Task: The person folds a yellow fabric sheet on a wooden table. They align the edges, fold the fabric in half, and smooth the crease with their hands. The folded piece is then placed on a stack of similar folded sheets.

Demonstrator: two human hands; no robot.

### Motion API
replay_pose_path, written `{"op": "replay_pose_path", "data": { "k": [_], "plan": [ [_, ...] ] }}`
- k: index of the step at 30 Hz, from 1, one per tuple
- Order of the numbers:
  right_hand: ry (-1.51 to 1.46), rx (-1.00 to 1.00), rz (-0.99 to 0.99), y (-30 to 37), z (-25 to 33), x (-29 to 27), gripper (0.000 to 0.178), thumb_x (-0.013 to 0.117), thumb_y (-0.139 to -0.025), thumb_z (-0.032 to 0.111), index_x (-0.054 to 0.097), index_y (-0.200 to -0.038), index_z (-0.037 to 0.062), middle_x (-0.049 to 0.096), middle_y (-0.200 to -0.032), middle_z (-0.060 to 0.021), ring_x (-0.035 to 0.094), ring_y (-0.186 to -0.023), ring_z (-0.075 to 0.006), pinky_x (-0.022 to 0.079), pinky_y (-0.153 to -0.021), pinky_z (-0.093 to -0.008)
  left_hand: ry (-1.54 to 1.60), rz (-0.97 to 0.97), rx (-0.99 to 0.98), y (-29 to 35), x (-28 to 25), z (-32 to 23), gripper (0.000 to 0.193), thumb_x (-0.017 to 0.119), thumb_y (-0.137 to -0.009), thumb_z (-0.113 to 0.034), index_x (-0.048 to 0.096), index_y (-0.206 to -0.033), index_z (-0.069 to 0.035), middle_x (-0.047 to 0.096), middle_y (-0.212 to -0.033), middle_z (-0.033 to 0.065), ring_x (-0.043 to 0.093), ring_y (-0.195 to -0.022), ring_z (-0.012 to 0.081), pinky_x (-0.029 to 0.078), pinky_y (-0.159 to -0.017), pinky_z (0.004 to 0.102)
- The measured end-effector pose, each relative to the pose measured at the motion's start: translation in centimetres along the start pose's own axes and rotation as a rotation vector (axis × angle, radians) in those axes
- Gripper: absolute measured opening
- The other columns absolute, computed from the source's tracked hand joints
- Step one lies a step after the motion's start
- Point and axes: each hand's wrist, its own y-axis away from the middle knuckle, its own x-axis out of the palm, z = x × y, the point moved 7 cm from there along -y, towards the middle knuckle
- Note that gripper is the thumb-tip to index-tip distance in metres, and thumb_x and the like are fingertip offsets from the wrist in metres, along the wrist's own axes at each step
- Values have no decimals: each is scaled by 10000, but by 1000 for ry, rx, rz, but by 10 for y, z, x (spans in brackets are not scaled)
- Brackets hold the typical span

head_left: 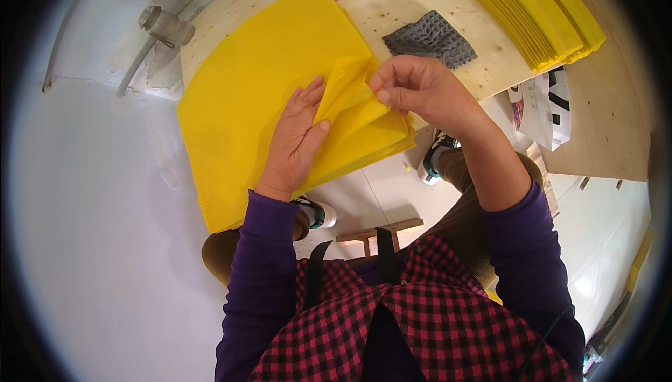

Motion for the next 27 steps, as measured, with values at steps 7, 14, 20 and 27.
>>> {"op": "replay_pose_path", "data": {
  "k": [7,14,20,27],
  "plan": [
    [15,17,37,-4,6,7,114,614,-887,64,657,-970,-3,593,-786,18,518,-658,-56,433,-605,-199,-49,37,32,-1,-1,-6,442,508,-928,-239,550,-1272,35,483,-1406,183,371,-1376,324,198,-1153,456],
    [-44,39,3,-12,9,13,125,605,-905,82,650,-982,-6,617,-776,-2,569,-646,-67,474,-601,-207,-155,49,130,-1,-1,-20,565,622,-852,-364,561,-1287,-8,482,-1418,161,365,-1374,353,201,-1150,468],
    [-149,-11,-70,-19,8,15,134,612,-924,106,646,-1015,13,642,-808,-3,595,-679,-72,492,-633,-201,-104,36,99,-2,1,-11,460,620,-861,-290,595,-1206,15,489,-1410,167,361,-1379,354,202,-1147,478],
    [594,-95,-437,-18,7,-81,194,667,-870,127,655,-1026,11,662,-843,-22,604,-729,-116,485,-670,-245,-37,-3,33,1,1,-3,375,553,-917,-242,602,-1180,22,494,-1405,162,355,-1387,339,194,-1152,471]
  ]
}}
